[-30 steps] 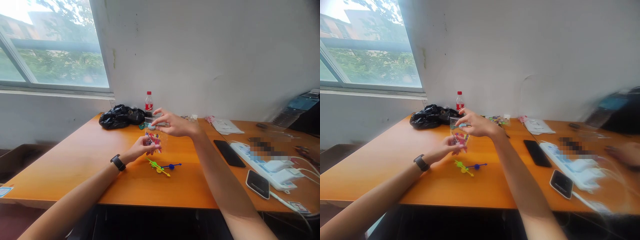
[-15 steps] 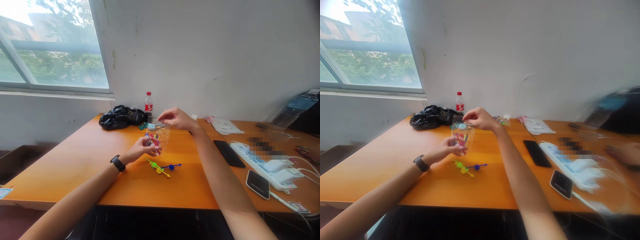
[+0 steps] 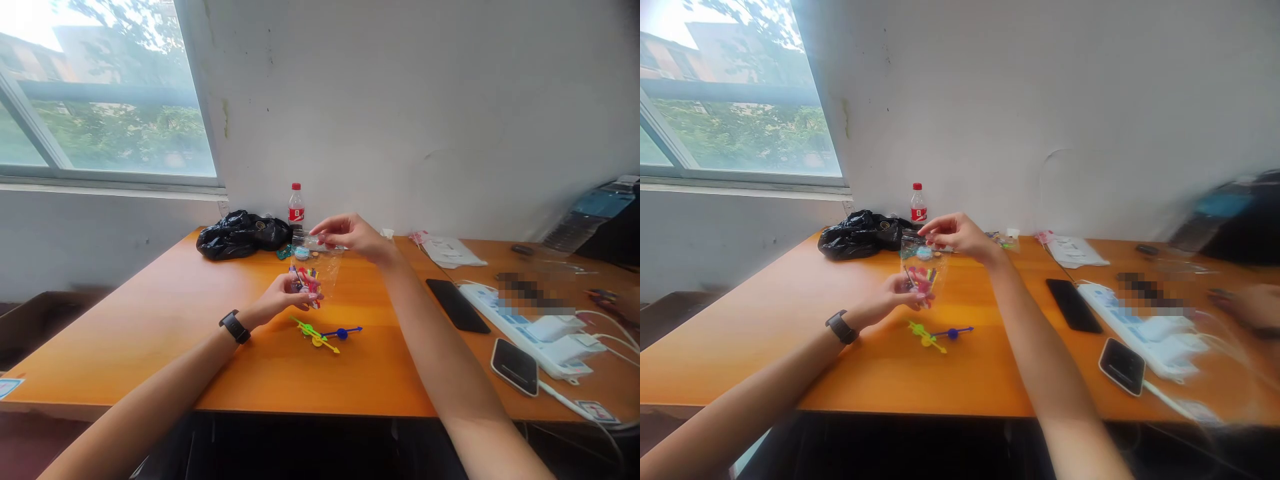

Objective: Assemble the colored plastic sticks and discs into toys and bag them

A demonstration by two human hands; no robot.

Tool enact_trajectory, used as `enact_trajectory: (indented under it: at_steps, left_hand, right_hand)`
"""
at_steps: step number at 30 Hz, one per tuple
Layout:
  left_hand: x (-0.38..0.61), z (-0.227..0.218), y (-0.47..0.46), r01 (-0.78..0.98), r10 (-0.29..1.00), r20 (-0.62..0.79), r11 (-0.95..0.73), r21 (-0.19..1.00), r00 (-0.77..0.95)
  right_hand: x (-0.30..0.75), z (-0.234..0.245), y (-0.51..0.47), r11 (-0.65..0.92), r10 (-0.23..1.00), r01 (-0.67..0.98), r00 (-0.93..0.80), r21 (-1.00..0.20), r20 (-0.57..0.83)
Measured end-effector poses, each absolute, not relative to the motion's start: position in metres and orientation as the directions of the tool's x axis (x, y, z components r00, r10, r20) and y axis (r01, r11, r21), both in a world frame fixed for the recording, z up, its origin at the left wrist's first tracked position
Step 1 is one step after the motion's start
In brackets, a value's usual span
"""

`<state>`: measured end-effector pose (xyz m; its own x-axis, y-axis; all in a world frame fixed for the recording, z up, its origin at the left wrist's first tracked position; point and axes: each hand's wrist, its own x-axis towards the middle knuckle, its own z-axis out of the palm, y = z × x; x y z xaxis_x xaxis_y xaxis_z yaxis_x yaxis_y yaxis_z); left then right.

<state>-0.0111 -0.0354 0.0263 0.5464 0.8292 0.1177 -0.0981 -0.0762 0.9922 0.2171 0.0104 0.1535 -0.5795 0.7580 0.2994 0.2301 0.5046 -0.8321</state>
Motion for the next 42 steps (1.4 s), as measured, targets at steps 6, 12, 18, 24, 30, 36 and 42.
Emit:
enact_trajectory:
  at_steps: [6, 12, 18, 24, 30, 36, 42]
  left_hand:
    - [-0.010, 0.028, -0.036, -0.086, 0.832, 0.127, -0.096, 0.992, 0.540]
    - [-0.010, 0.031, -0.039, -0.087, 0.822, 0.127, -0.095, 0.992, 0.555]
    - [-0.008, 0.031, -0.039, -0.084, 0.836, 0.117, -0.085, 0.993, 0.537]
    - [-0.007, 0.031, -0.039, -0.085, 0.852, 0.116, -0.084, 0.993, 0.510]
    - [-0.006, 0.029, -0.038, -0.057, 0.858, 0.111, -0.096, 0.994, 0.501]
    - [-0.004, 0.027, -0.038, -0.043, 0.854, 0.124, -0.118, 0.992, 0.505]
    - [-0.004, 0.023, -0.035, -0.072, 0.852, 0.161, -0.145, 0.987, 0.498]
  right_hand:
    - [0.212, 0.147, 0.012, 0.490, 0.782, 0.179, -0.522, -0.853, 0.341]
    - [0.210, 0.148, 0.014, 0.495, 0.810, 0.276, -0.490, -0.824, 0.323]
    - [0.217, 0.153, 0.014, 0.564, 0.792, 0.419, -0.518, -0.712, 0.323]
    - [0.227, 0.154, 0.017, 0.565, 0.811, 0.512, -0.488, -0.647, 0.323]
    - [0.219, 0.153, 0.014, 0.520, 0.850, 0.707, -0.374, -0.479, 0.370]
    - [0.180, 0.147, -0.011, 0.505, 0.818, 0.816, -0.348, -0.281, 0.459]
    - [0.169, 0.150, -0.020, 0.533, 0.816, 0.785, -0.379, -0.315, 0.437]
